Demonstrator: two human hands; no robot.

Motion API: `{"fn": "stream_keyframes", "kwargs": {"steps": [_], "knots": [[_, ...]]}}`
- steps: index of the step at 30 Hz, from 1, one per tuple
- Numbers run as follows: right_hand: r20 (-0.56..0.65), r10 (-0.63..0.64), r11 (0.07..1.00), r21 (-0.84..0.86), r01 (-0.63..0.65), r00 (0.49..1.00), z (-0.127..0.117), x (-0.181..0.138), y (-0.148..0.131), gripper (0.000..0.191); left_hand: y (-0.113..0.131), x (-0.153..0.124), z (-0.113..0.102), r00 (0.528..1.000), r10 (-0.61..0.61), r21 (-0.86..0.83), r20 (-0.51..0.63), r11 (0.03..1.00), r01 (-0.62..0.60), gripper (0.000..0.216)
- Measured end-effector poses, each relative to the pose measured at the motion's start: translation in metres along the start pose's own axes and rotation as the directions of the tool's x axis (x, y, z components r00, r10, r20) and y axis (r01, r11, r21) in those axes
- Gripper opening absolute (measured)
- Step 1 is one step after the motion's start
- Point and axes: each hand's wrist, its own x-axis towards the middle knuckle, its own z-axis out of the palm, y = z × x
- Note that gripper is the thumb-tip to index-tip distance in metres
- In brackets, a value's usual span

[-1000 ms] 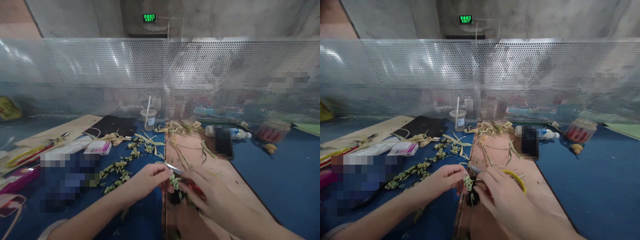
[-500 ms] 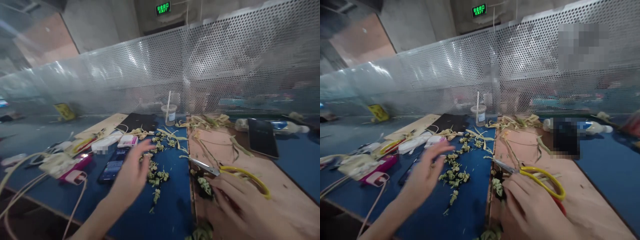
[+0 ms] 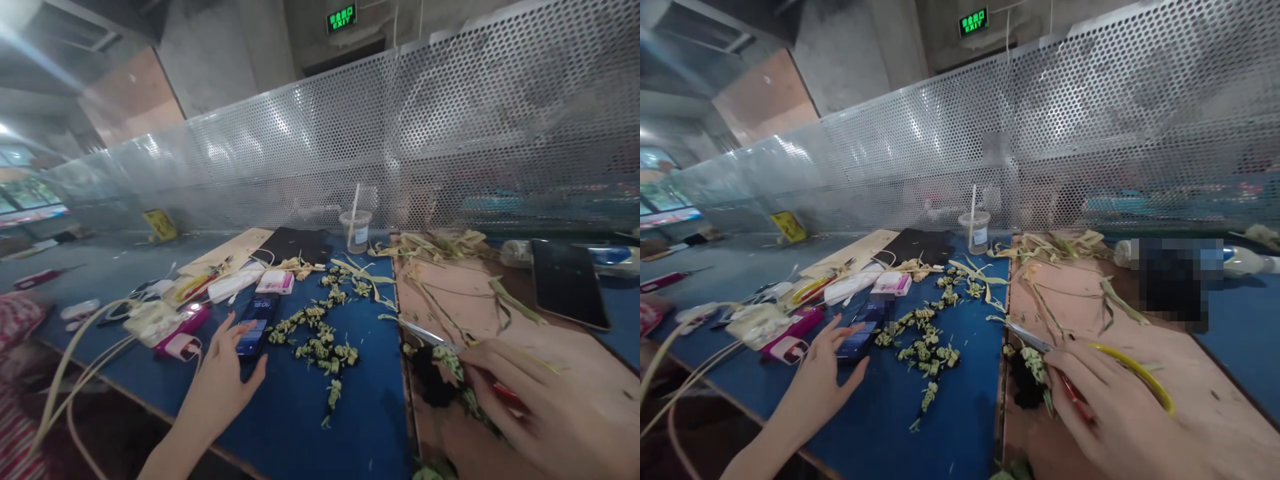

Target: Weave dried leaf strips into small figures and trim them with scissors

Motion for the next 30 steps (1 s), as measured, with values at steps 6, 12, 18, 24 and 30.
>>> {"fn": "stream_keyframes", "kwargs": {"steps": [6, 12, 18, 24, 30], "knots": [[0.032, -0.031, 0.998, -0.052, 0.032, 0.999, -0.001, -0.002, 0.003, 0.014, -0.005, -0.001, 0.001, 0.999, -0.027, 0.037, 0.044, 0.999, 0.026, 0.043], [0.091, 0.024, 1.0, -0.008, -0.023, 0.996, 0.002, -0.009, 0.007, 0.014, 0.03, 0.001, -0.012, 0.991, -0.037, -0.133, -0.131, 0.991, 0.019, 0.036], [0.18, 0.037, 0.989, 0.131, -0.062, 0.983, 0.005, -0.018, -0.006, 0.01, 0.134, 0.003, -0.03, 0.924, 0.38, -0.383, -0.035, 0.849, -0.364, 0.019], [0.282, 0.069, 0.958, 0.249, -0.142, 0.957, 0.004, -0.02, -0.018, 0.011, 0.182, 0.016, -0.023, 0.902, 0.422, -0.527, 0.089, 0.789, -0.317, 0.015], [0.264, 0.122, 0.931, 0.304, -0.203, 0.957, -0.001, -0.018, -0.023, 0.015, 0.19, 0.02, -0.019, 0.902, 0.424, -0.546, 0.073, 0.774, -0.32, 0.015]]}}
